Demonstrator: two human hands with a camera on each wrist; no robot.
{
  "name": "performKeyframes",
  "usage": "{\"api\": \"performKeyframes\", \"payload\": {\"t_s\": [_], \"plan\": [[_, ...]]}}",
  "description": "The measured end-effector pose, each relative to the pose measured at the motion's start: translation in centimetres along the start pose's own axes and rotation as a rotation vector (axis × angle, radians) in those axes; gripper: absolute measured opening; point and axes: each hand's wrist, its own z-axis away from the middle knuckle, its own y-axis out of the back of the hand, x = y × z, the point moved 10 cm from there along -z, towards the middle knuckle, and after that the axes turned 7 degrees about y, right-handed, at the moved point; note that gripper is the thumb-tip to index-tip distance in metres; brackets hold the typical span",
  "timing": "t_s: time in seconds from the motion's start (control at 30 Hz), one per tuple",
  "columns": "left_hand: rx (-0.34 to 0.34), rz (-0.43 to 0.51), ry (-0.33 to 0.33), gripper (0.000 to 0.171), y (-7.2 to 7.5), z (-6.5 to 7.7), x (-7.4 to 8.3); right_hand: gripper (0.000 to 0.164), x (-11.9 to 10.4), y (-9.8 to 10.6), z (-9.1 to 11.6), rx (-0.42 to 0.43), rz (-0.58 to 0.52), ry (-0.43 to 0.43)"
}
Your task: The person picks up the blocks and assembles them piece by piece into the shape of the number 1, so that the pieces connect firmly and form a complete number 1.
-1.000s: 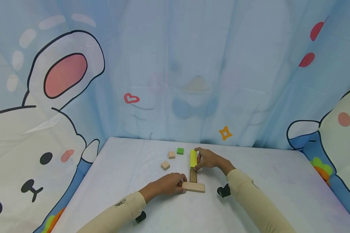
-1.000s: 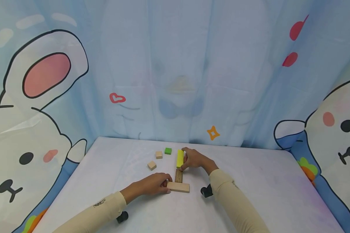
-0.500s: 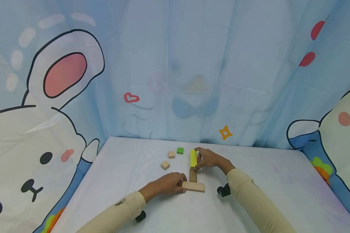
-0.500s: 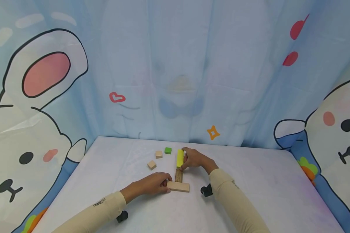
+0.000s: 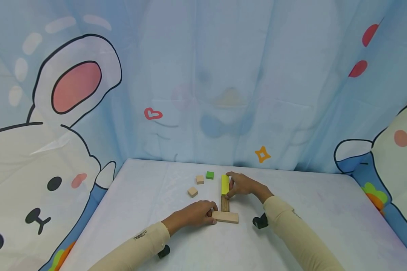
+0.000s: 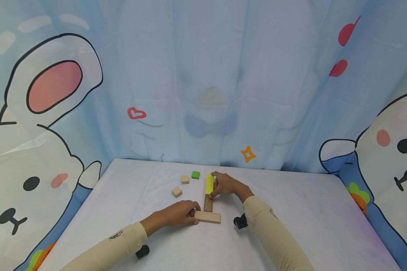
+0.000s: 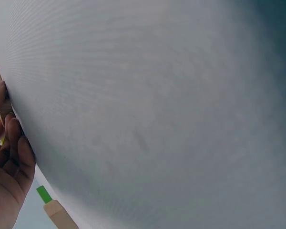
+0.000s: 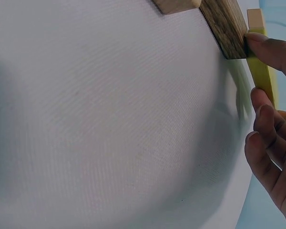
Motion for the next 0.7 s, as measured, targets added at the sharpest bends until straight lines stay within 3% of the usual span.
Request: {"api": "performKeyframes", "payload": {"t_s": [0.7], "plan": [[-0.002, -0.016, 0.004, 0.034, -0.04, -0.14, -0.11, 0.099, 0.75, -0.24, -0.44, -0.028, 0.009, 0.025]]}}
